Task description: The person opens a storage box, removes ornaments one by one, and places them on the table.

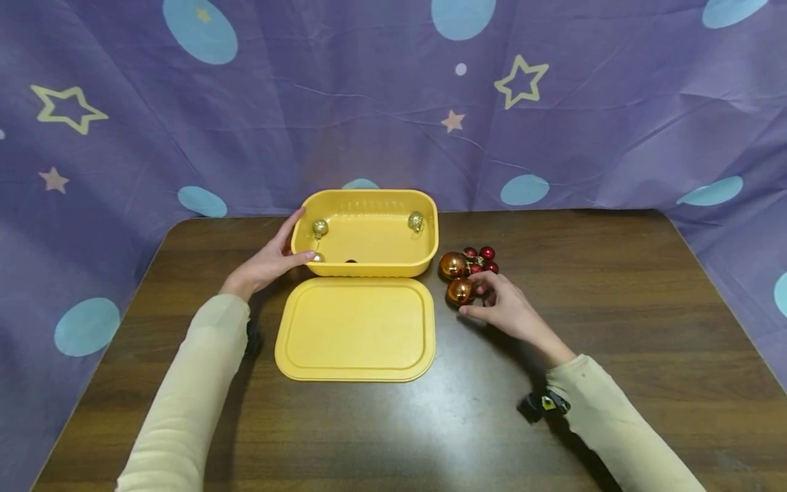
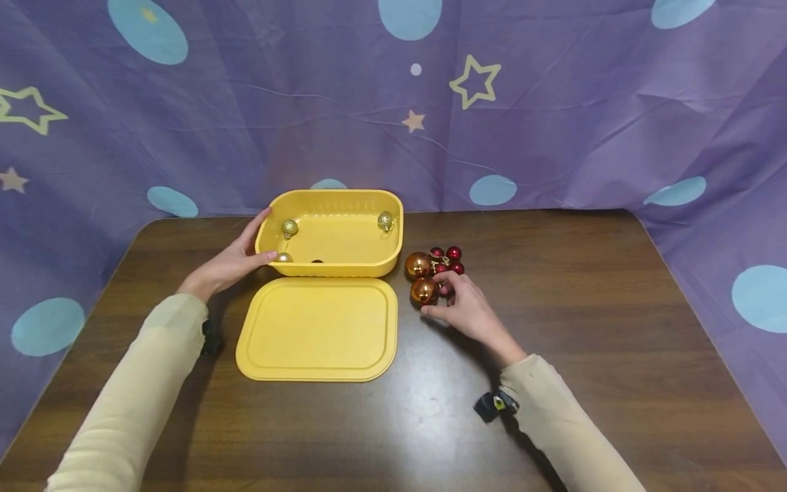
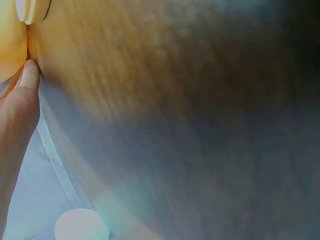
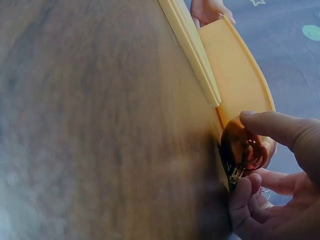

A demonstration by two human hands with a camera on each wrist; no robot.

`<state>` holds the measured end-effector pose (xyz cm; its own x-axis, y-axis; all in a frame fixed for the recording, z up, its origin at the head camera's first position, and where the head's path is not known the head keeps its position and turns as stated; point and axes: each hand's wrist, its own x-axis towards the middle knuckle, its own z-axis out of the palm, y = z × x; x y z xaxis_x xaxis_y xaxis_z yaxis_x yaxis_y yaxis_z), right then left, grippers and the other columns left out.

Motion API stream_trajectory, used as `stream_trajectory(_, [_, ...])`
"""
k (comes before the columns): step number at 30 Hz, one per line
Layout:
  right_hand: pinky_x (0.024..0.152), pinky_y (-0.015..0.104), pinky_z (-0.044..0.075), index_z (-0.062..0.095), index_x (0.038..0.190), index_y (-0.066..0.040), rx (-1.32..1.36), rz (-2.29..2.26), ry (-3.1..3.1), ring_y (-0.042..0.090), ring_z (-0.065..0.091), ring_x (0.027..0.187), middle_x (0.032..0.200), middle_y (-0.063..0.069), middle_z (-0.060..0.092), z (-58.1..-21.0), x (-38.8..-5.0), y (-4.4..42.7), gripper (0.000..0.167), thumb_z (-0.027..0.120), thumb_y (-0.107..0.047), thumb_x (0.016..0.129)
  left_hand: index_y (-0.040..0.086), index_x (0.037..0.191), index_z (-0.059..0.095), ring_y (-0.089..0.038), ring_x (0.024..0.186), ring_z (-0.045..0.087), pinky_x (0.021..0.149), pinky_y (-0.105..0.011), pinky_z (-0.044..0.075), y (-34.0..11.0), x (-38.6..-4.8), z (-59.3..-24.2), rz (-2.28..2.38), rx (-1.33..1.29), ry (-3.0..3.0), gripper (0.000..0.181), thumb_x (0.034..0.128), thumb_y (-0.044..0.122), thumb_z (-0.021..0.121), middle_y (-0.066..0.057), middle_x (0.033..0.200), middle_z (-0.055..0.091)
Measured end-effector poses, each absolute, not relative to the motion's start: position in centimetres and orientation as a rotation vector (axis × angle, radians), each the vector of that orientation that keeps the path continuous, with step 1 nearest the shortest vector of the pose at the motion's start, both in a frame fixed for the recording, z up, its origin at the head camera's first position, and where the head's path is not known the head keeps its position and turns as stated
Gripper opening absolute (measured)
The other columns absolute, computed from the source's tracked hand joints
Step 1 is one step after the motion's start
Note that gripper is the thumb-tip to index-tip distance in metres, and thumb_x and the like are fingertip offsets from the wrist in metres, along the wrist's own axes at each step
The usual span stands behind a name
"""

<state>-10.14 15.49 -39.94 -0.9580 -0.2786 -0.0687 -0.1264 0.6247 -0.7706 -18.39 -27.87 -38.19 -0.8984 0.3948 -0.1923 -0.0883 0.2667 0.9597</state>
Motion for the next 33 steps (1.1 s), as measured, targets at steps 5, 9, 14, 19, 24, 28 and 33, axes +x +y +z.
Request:
stream_trajectory(5, [0.065,0.034,0.046,0.056,0.125,-0.003,-0.318,-1.262,2.646,0.022,0.054,0.079,0.105,0.015,0.057,-39.5,-10.0,16.0,0.056,0.081,-0.020,0.079,0.033,0.156,-0.003,-0.034,0.137,0.027,0.097,-0.020,0.038,-27.8,-18.4,-38.2,1.674,0.280,2.136,0.089,0.0970,0.006,0.058,-0.010,0.160,0.002])
stream_trajectory(9, [0.063,0.034,0.047,0.055,0.125,-0.002,-0.315,-1.287,2.642,0.022,0.054,0.078,0.105,0.015,0.057,-39.1,-10.0,16.4,0.054,0.080,-0.020,0.080,0.034,0.156,-0.003,-0.035,0.136,0.028,0.095,-0.019,0.039,-27.8,-18.4,-38.1,1.675,0.273,2.130,0.089,0.0971,0.007,0.058,-0.011,0.160,0.004])
stream_trajectory(14, [0.061,0.033,0.045,0.056,0.124,-0.003,-0.294,-1.329,2.646,0.022,0.054,0.078,0.106,0.017,0.056,-38.4,-10.1,16.9,0.052,0.079,-0.021,0.081,0.034,0.156,-0.004,-0.037,0.135,0.030,0.092,-0.017,0.041,-27.8,-18.3,-38.2,1.683,0.278,2.123,0.089,0.0973,0.006,0.057,-0.013,0.159,0.006])
stream_trajectory(19, [0.062,0.031,0.043,0.059,0.122,-0.004,-0.293,-1.392,2.648,0.021,0.052,0.078,0.105,0.017,0.055,-37.8,-10.6,16.7,0.048,0.079,-0.019,0.081,0.033,0.156,-0.004,-0.037,0.135,0.029,0.092,-0.017,0.041,-27.8,-18.3,-38.3,1.692,0.283,2.120,0.089,0.0973,0.005,0.057,-0.014,0.159,0.005])
stream_trajectory(24, [0.067,0.030,0.043,0.059,0.119,-0.001,-0.357,-1.480,2.623,0.021,0.053,0.079,0.105,0.018,0.056,-37.1,-11.3,15.7,0.043,0.077,-0.015,0.083,0.033,0.156,-0.004,-0.036,0.136,0.028,0.093,-0.018,0.040,-27.8,-18.3,-38.2,1.682,0.278,2.131,0.089,0.0972,0.006,0.057,-0.014,0.159,0.006])
stream_trajectory(28, [0.070,0.030,0.046,0.061,0.117,0.001,-0.401,-1.587,2.575,0.023,0.055,0.082,0.107,0.020,0.055,-36.5,-11.7,14.2,0.037,0.075,-0.008,0.084,0.032,0.156,-0.003,-0.035,0.137,0.028,0.096,-0.020,0.039,-27.8,-18.3,-38.2,1.669,0.280,2.138,0.089,0.0969,0.007,0.058,-0.014,0.159,0.007])
stream_trajectory(33, [0.074,0.035,0.048,0.062,0.116,0.002,-0.456,-1.677,2.525,0.026,0.057,0.088,0.109,0.022,0.054,-35.8,-12.2,12.3,0.035,0.073,-0.004,0.084,0.032,0.156,-0.003,-0.035,0.136,0.029,0.095,-0.019,0.040,-27.8,-18.3,-38.2,1.668,0.281,2.147,0.089,0.0966,0.007,0.059,-0.015,0.158,0.010])
